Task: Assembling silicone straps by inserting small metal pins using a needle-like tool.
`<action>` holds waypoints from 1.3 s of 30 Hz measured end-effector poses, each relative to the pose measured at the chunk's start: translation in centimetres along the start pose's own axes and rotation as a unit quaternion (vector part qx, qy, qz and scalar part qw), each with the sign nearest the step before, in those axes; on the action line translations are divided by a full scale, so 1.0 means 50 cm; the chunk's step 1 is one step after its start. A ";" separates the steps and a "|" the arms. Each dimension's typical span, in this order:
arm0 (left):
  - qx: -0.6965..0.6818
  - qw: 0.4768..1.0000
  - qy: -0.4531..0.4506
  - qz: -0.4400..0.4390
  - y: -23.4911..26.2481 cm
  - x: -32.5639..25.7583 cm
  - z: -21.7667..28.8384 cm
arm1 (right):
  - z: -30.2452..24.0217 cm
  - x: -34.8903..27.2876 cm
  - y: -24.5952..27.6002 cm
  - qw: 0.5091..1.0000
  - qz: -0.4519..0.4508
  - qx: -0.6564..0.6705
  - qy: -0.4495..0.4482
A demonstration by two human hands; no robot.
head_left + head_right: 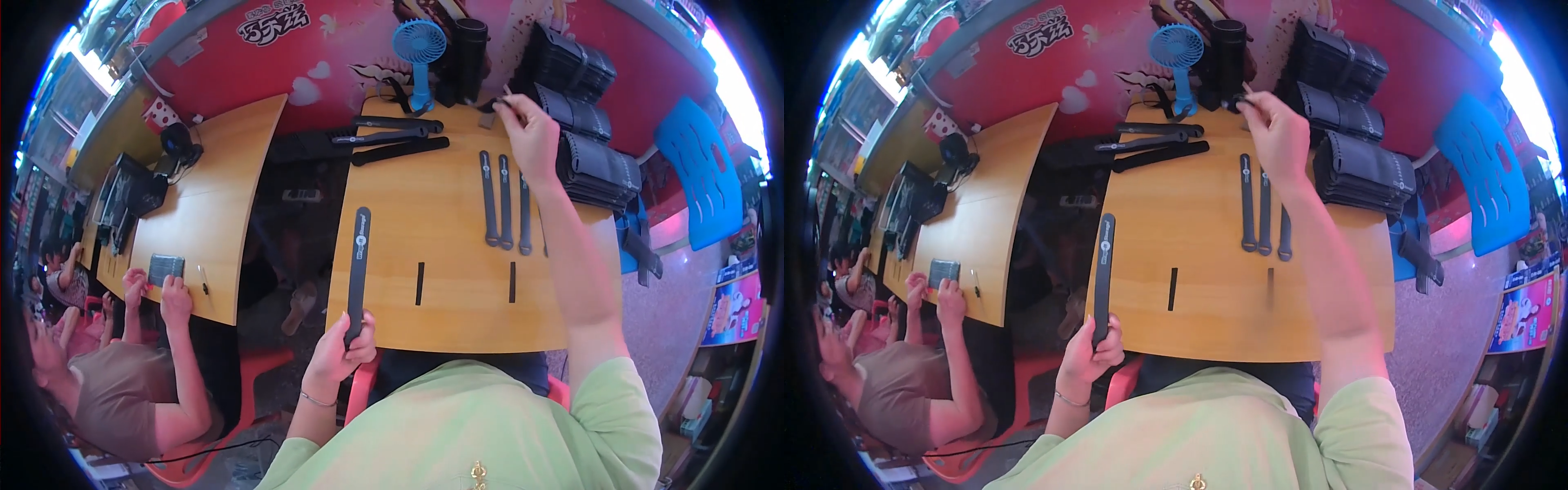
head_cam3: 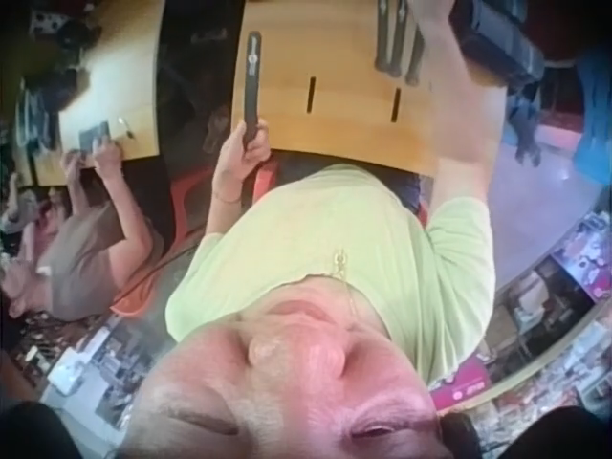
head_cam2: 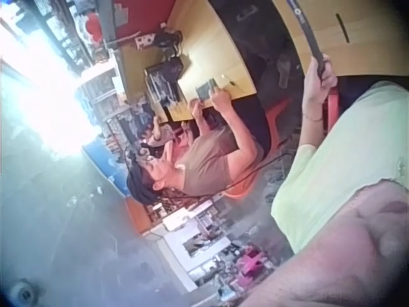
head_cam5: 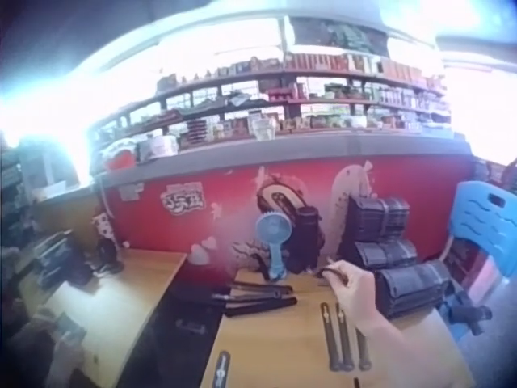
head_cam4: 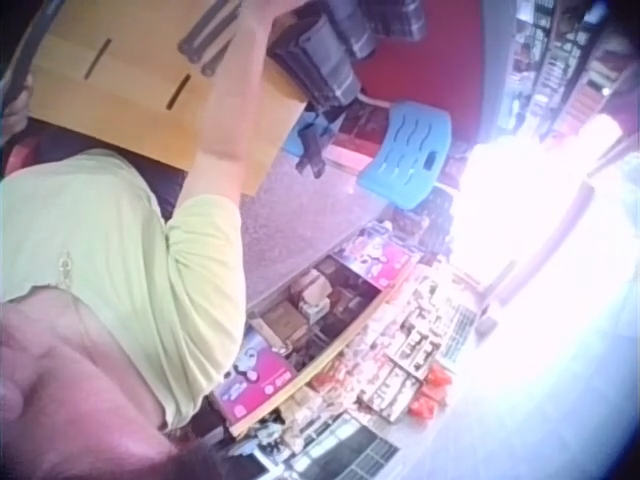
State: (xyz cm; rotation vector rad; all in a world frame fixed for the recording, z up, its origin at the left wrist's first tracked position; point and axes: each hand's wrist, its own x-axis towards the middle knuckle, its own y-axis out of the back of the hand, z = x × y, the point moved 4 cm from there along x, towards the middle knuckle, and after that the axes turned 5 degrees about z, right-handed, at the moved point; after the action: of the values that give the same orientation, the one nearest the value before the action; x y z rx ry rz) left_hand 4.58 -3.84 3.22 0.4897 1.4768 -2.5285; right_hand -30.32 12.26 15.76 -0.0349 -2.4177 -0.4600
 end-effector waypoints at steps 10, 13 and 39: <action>-0.027 0.997 -0.033 -0.059 -0.037 0.054 -0.010 | 0.070 -0.217 -0.037 0.952 -0.235 -0.114 0.160; -0.011 0.999 -0.041 -0.015 -0.040 0.066 -0.011 | 0.085 -0.256 -0.030 0.939 -0.273 -0.133 0.165; 0.001 0.994 -0.105 -0.001 -0.074 0.078 -0.026 | 0.078 -0.313 -0.003 0.926 -0.298 -0.222 0.073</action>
State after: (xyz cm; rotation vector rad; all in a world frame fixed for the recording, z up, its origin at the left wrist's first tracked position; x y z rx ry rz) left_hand 0.02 -0.82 4.23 0.2133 1.3976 -2.4951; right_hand -20.56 14.88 3.17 0.5308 -2.0951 -1.2323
